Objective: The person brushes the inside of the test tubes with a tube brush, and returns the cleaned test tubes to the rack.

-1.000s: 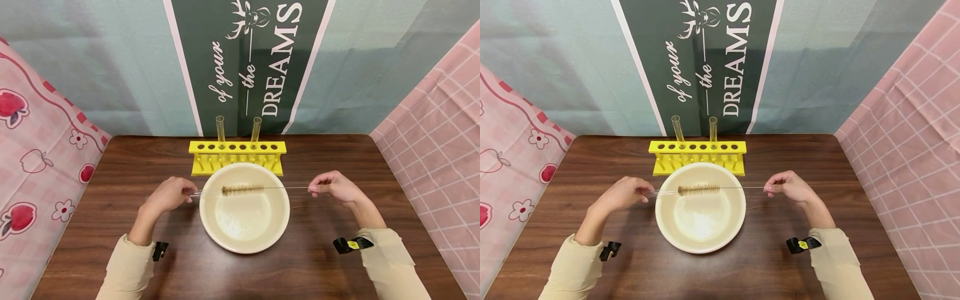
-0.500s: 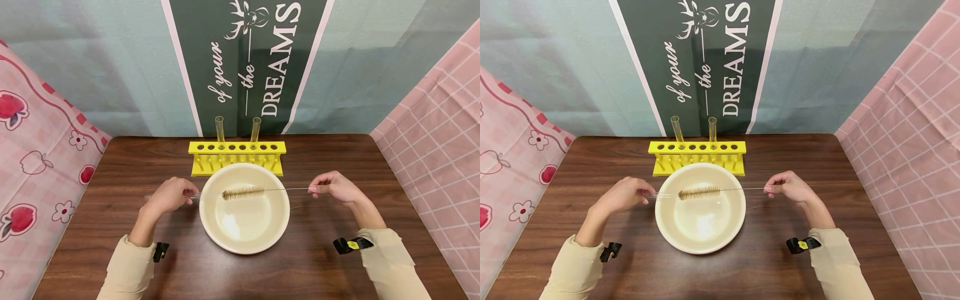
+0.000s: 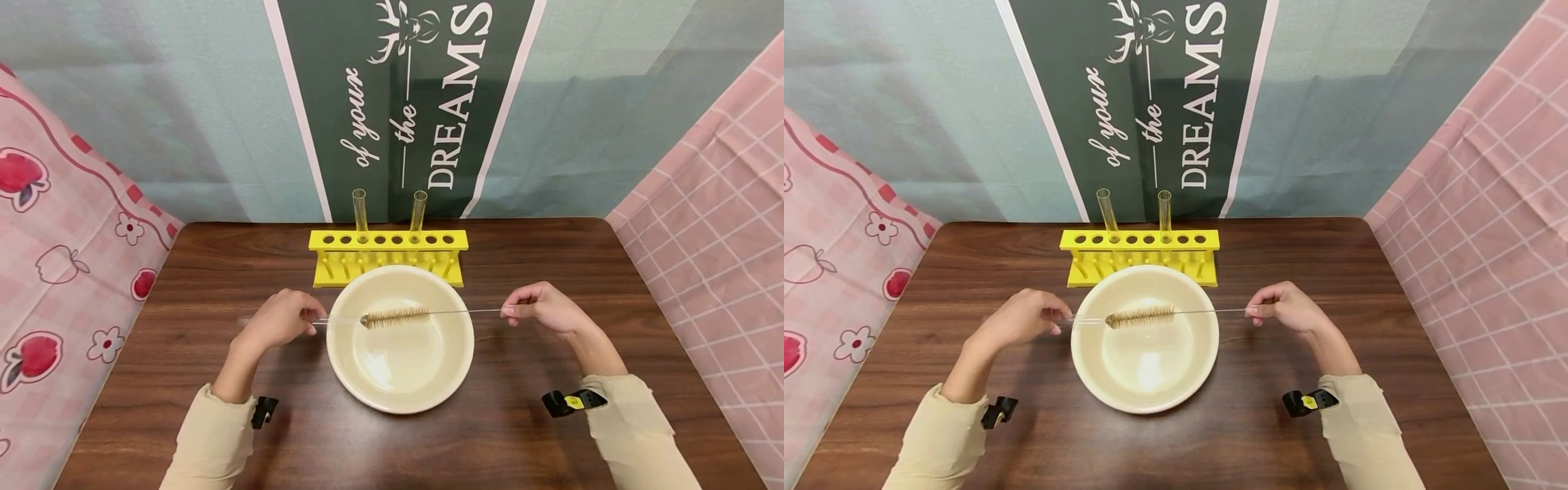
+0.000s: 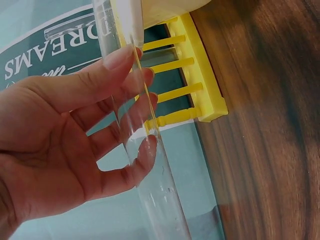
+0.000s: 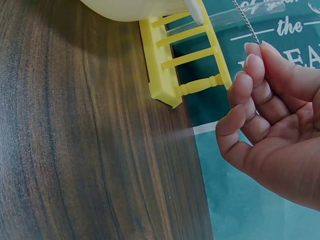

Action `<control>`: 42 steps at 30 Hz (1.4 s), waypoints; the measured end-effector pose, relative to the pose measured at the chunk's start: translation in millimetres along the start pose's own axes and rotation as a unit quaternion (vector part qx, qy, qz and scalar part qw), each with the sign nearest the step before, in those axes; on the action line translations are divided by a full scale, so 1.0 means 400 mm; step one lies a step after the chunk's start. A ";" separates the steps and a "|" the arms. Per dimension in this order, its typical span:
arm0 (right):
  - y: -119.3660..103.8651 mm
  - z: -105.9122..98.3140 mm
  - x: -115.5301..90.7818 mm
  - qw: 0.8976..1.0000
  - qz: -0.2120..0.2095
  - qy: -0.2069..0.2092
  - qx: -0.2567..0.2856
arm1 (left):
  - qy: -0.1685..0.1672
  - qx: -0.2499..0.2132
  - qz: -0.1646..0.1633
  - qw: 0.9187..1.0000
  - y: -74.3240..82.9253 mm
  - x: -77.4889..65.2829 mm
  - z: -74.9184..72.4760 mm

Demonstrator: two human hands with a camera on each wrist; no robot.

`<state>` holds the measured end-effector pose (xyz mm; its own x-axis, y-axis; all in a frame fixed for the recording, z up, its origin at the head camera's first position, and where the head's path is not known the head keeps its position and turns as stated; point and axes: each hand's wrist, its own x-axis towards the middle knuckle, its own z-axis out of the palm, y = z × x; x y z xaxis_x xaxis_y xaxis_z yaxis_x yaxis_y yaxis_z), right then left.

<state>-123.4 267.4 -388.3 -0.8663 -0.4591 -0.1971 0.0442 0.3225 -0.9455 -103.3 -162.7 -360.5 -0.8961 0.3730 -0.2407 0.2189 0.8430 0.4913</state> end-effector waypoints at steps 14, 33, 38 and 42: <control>-0.002 0.021 0.016 0.999 0.029 -0.018 -0.019 | 0.009 -0.012 0.007 1.000 0.006 0.005 0.007; -0.016 0.028 0.026 1.000 0.021 -0.012 -0.001 | 0.040 -0.001 0.023 0.999 0.034 0.005 0.020; -0.019 0.034 0.027 1.000 0.008 -0.014 0.005 | 0.042 -0.008 0.034 0.998 0.044 0.009 0.029; -0.019 0.036 0.027 1.000 0.008 -0.013 0.002 | 0.045 -0.013 0.027 0.999 0.050 0.010 0.031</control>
<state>-126.1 248.1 -386.9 -0.8521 -0.4751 -0.2195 0.0605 0.3271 -0.9430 -97.8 -139.4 -361.7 -0.9145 0.3806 -0.1370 0.2596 0.8119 0.5229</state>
